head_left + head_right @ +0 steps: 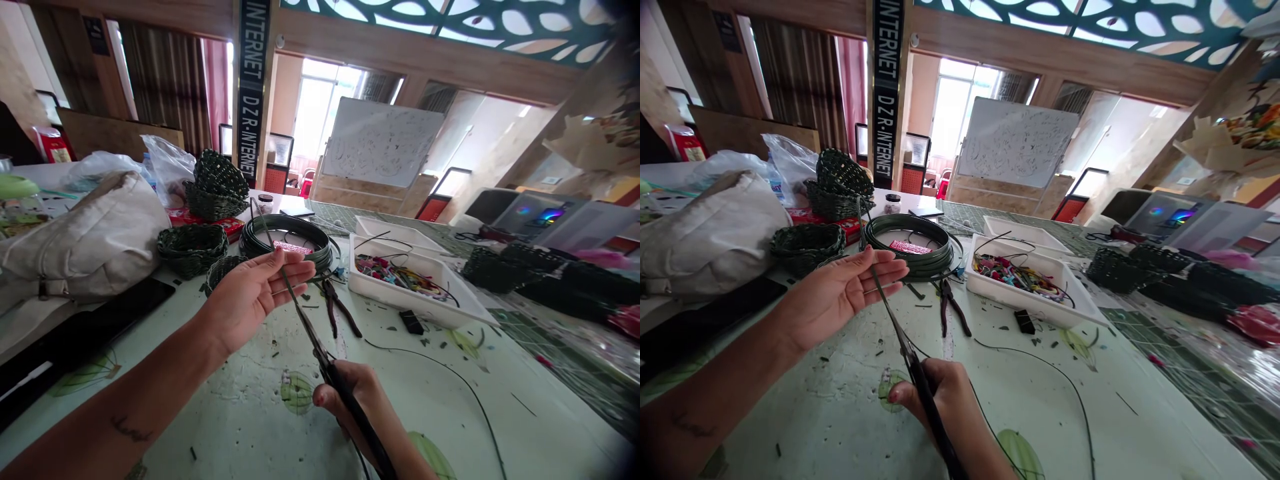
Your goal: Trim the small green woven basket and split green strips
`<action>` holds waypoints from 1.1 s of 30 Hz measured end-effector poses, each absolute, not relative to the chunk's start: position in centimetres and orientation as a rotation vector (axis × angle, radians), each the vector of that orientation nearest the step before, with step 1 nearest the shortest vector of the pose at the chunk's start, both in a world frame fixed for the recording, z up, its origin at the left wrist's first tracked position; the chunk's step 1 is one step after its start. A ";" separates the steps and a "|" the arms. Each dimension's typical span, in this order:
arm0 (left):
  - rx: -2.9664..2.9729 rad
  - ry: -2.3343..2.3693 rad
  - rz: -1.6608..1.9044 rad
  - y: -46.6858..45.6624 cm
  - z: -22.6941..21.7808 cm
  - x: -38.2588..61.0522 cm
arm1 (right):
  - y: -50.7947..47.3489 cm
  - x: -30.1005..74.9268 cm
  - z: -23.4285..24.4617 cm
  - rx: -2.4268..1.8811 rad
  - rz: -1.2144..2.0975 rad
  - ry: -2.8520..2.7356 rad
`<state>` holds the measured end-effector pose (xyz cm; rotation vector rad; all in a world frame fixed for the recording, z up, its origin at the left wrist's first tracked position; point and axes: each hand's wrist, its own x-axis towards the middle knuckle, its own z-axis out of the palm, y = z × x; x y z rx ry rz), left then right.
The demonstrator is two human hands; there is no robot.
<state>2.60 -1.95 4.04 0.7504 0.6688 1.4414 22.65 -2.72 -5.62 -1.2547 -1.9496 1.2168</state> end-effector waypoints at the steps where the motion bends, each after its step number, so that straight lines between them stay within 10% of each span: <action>1: 0.735 0.670 1.437 -2.0 4.0 2.7 | -2.7 22.7 -5.6 -1.239 1.212 -1.971; 33: 0.647 0.672 1.450 -3.3 3.6 4.9 | -4.1 22.5 -3.1 -1.210 1.361 -1.885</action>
